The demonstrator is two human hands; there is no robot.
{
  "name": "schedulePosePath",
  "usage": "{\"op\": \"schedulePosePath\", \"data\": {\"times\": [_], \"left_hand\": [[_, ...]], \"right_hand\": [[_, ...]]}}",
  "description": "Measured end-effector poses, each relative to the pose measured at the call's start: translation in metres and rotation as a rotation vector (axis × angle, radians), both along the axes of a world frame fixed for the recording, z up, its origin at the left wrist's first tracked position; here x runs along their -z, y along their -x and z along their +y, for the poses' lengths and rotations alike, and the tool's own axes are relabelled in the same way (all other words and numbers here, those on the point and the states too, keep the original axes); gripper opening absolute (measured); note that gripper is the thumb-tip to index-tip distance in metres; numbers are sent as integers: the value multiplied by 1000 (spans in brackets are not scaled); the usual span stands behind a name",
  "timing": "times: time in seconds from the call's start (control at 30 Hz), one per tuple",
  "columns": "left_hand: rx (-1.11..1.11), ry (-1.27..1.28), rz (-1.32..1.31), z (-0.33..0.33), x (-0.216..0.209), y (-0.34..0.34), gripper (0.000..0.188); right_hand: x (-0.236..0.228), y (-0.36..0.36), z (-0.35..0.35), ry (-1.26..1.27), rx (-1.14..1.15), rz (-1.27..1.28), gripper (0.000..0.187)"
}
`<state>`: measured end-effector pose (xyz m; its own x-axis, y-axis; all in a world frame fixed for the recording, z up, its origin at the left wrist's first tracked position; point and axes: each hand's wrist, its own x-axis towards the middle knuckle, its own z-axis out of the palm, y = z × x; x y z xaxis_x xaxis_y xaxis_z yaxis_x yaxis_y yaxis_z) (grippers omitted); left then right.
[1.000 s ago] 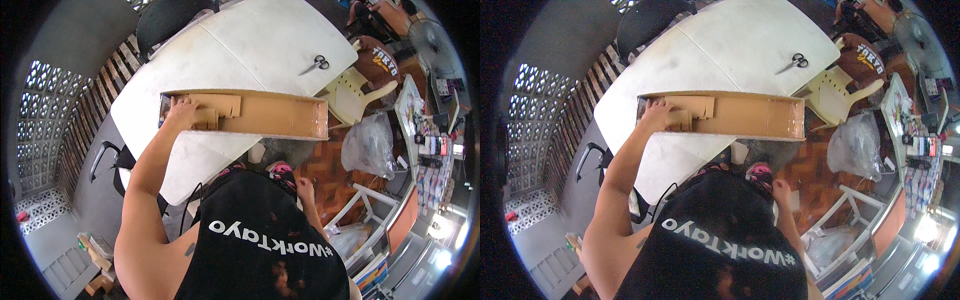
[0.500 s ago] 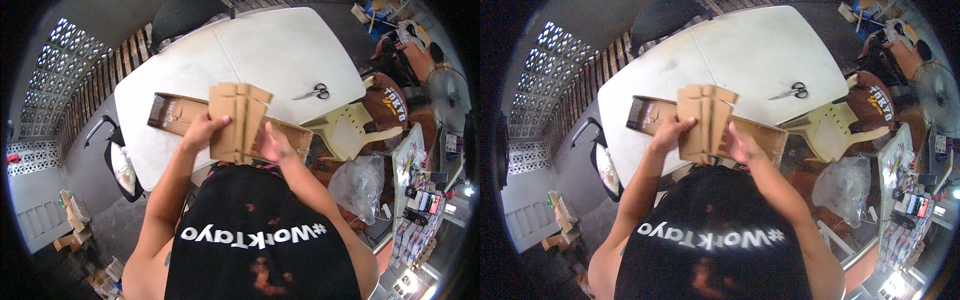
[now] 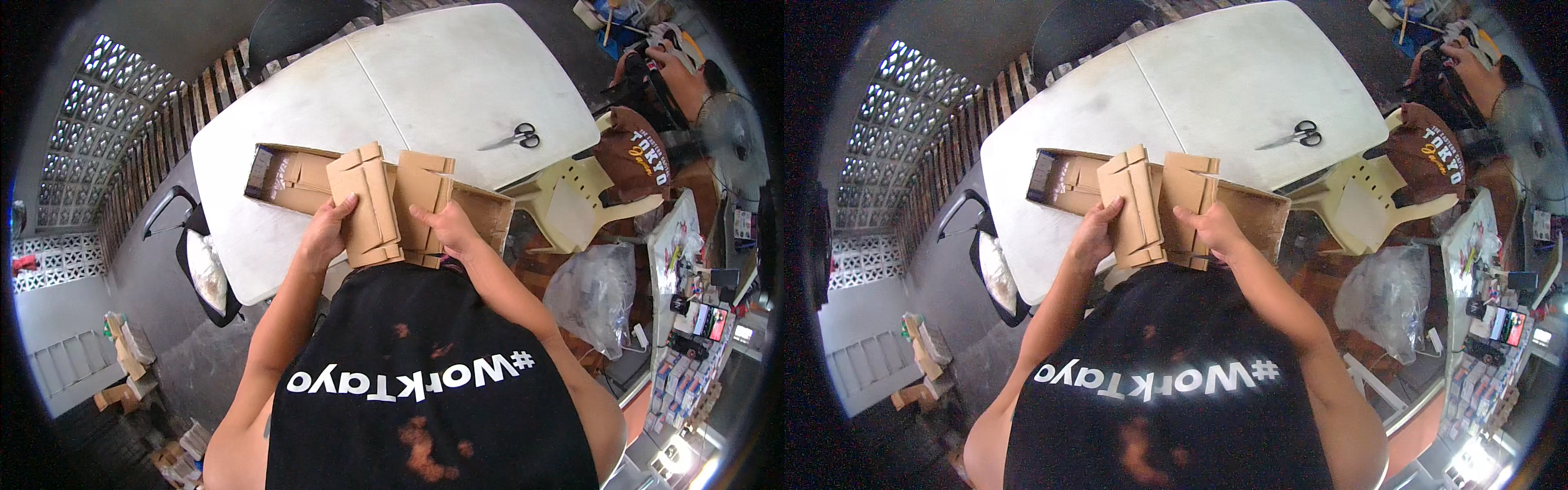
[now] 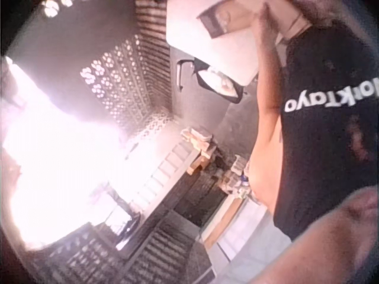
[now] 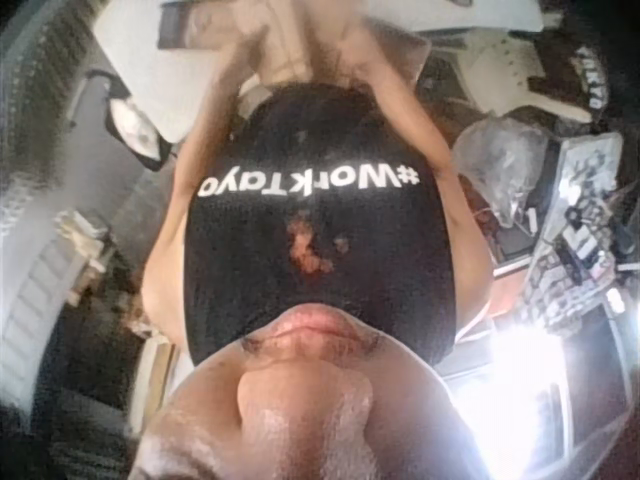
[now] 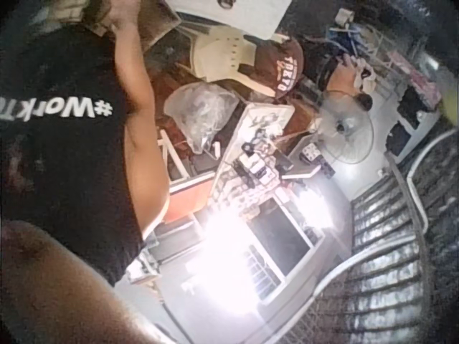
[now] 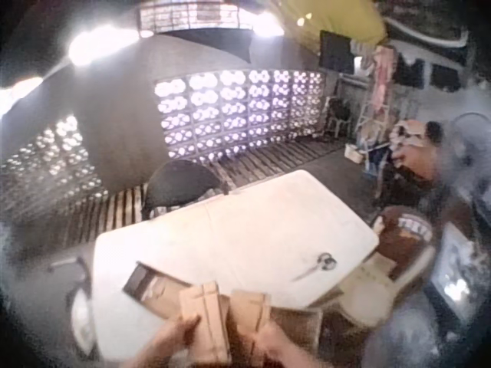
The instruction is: The person walks through a cluttered storage area, picks up a black garment, and places it into a cardboard box. They then move to a table, handle a small box, and use a marker to write on the packaging.
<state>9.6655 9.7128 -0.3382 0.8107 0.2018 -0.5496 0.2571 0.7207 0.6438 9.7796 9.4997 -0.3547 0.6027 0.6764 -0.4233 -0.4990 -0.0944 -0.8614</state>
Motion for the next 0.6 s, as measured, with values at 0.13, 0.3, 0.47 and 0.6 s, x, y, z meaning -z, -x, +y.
{"op": "schedulePosePath", "data": {"times": [0.13,0.3,0.47,0.6], "left_hand": [[102,-55,-80,-11,0,3,38],[452,-1336,-202,-29,24,-19,43],[257,-1765,654,108,48,-25,68],[382,-1557,951,127,61,-27,106]], "right_hand": [[-14,11,10,-239,83,584,52],[-4,26,5,-373,74,553,54],[-8,27,-15,-488,128,524,64],[-4,25,-35,-520,252,535,69]]}}
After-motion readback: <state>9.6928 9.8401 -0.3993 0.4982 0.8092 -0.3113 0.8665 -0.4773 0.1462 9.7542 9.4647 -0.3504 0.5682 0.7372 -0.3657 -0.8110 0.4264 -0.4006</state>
